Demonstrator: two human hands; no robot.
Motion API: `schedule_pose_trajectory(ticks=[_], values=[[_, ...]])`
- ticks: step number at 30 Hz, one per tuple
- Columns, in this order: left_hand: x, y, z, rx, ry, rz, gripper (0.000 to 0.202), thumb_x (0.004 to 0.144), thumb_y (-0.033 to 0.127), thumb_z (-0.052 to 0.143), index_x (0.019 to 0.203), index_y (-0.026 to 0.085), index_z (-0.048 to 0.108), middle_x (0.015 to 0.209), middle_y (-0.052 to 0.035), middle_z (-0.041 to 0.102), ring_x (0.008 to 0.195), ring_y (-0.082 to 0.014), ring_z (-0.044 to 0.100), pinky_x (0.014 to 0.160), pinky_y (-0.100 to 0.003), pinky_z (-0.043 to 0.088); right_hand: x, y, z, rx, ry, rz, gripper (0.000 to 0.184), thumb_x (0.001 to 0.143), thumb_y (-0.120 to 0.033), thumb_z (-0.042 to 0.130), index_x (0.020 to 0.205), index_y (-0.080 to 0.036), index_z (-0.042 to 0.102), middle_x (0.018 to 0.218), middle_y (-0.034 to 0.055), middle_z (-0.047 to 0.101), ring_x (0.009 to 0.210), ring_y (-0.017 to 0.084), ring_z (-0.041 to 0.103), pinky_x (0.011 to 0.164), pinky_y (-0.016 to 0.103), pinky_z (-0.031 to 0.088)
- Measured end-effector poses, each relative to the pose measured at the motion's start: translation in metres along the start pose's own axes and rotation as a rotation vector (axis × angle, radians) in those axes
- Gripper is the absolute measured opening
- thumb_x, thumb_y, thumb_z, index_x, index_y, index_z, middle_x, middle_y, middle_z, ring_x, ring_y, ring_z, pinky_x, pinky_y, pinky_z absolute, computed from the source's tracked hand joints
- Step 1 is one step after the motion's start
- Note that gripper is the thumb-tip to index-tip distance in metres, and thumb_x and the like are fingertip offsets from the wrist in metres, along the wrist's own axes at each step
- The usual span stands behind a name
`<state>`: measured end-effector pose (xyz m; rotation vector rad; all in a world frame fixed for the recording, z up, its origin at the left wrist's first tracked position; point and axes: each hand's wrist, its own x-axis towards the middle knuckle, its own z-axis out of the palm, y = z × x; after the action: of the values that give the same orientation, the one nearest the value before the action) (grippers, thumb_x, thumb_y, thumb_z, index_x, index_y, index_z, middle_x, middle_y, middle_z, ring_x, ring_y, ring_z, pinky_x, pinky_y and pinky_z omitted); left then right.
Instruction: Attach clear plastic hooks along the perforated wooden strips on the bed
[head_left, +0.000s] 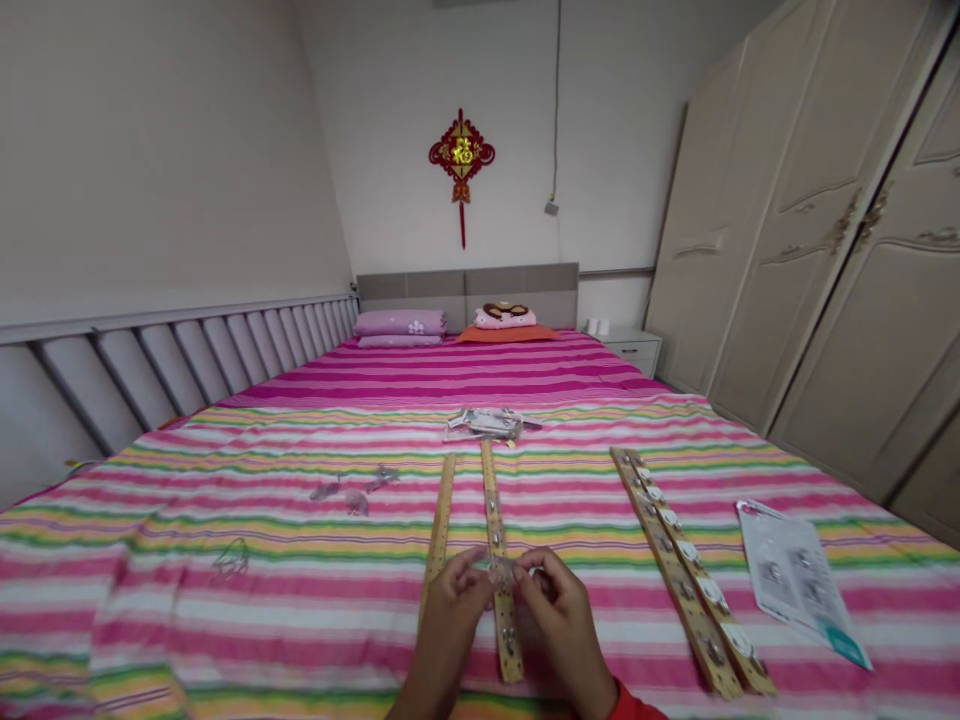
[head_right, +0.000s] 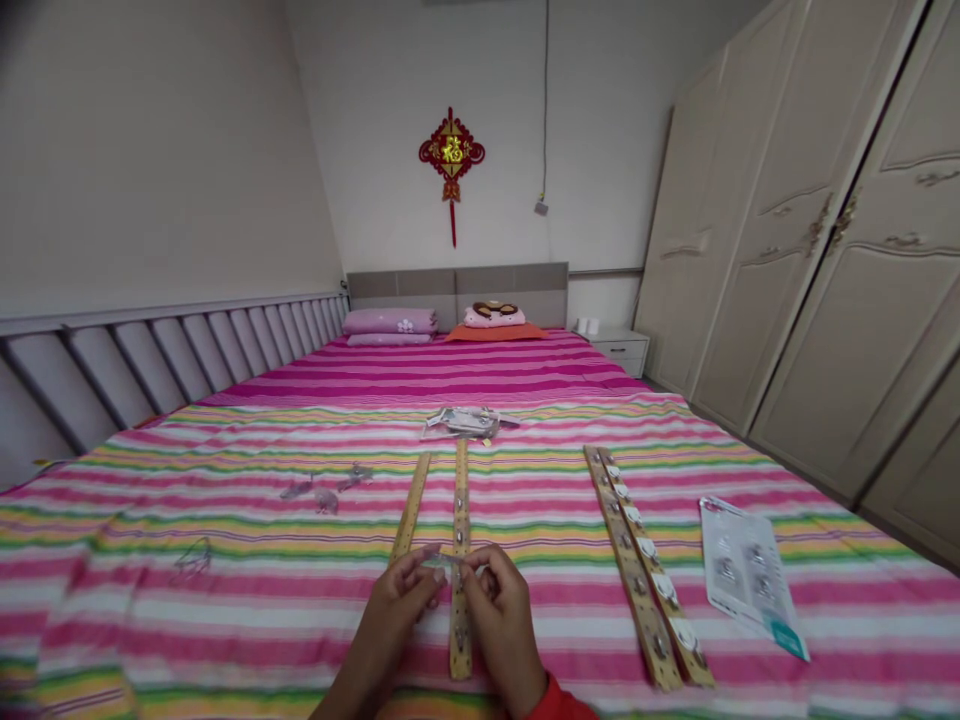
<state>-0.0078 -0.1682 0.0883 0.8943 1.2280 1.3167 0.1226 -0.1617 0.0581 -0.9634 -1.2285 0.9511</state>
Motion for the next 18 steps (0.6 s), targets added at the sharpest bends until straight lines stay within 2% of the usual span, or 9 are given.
schedule_pose_trajectory(ticks=[3, 6, 8, 12, 14, 16, 18], values=[[0.001, 0.001, -0.003, -0.004, 0.018, 0.028, 0.044, 0.048, 0.035, 0.08, 0.083, 0.012, 0.069, 0.05, 0.0028, 0.059, 0.049, -0.0099, 0.051, 0.051, -0.021, 0.04, 0.004, -0.003, 0.003, 0.06, -0.012, 0.062, 0.025, 0.072, -0.042, 0.067, 0.068, -0.019, 0.058, 0.053, -0.0059, 0.044, 0.047, 0.01, 0.037, 0.044, 0.022, 0.028], [0.002, -0.002, -0.009, 0.029, 0.021, 0.04, 0.038, 0.049, 0.038, 0.079, 0.076, 0.012, 0.071, 0.055, 0.0002, 0.062, 0.052, -0.0107, 0.053, 0.052, -0.022, 0.041, 0.004, -0.004, 0.004, 0.105, 0.017, 0.136, 0.031, 0.067, -0.045, 0.07, 0.081, -0.018, 0.063, 0.058, -0.0048, 0.05, 0.044, 0.009, 0.034, 0.041, 0.021, 0.026], [0.005, -0.007, -0.016, 0.038, 0.042, 0.026, 0.038, 0.05, 0.037, 0.08, 0.077, 0.012, 0.072, 0.057, -0.0002, 0.063, 0.053, -0.0101, 0.053, 0.052, -0.021, 0.04, -0.003, 0.001, 0.0, 0.115, 0.08, 0.176, 0.037, 0.065, -0.048, 0.071, 0.088, -0.019, 0.064, 0.062, -0.0035, 0.054, 0.044, 0.009, 0.037, 0.04, 0.022, 0.029], [0.011, -0.016, -0.031, -0.075, 0.056, -0.097, 0.042, 0.053, 0.036, 0.081, 0.085, 0.011, 0.072, 0.051, 0.0037, 0.057, 0.045, -0.004, 0.042, 0.044, -0.015, 0.031, -0.036, 0.032, -0.012, 0.08, 0.204, 0.256, 0.037, 0.061, -0.056, 0.071, 0.062, -0.019, 0.062, 0.053, -0.0019, 0.053, 0.05, 0.013, 0.046, 0.045, 0.024, 0.037], [0.011, -0.016, -0.034, -0.172, 0.046, -0.15, 0.042, 0.052, 0.035, 0.082, 0.085, 0.011, 0.071, 0.049, 0.0054, 0.053, 0.043, -0.0019, 0.039, 0.042, -0.013, 0.027, -0.059, 0.054, -0.016, 0.108, 0.182, 0.356, 0.041, 0.06, -0.059, 0.07, 0.061, -0.019, 0.062, 0.05, -0.0019, 0.053, 0.044, 0.011, 0.043, 0.04, 0.023, 0.031], [0.01, -0.015, -0.033, -0.26, 0.052, -0.2, 0.038, 0.05, 0.031, 0.084, 0.081, 0.011, 0.071, 0.051, 0.0046, 0.055, 0.045, -0.0012, 0.042, 0.042, -0.011, 0.029, -0.078, 0.073, -0.014, 0.152, 0.164, 0.466, 0.045, 0.058, -0.062, 0.071, 0.057, -0.018, 0.06, 0.043, -0.0026, 0.051, 0.038, 0.009, 0.039, 0.037, 0.021, 0.026], [0.008, -0.013, -0.028, -0.325, 0.061, -0.264, 0.031, 0.05, 0.025, 0.084, 0.073, 0.011, 0.07, 0.056, 0.0025, 0.059, 0.046, -0.0015, 0.047, 0.041, -0.01, 0.032, -0.088, 0.085, -0.008, 0.191, 0.115, 0.583, 0.048, 0.055, -0.065, 0.07, 0.061, -0.018, 0.062, 0.041, -0.0027, 0.052, 0.031, 0.006, 0.031, 0.034, 0.02, 0.016]])
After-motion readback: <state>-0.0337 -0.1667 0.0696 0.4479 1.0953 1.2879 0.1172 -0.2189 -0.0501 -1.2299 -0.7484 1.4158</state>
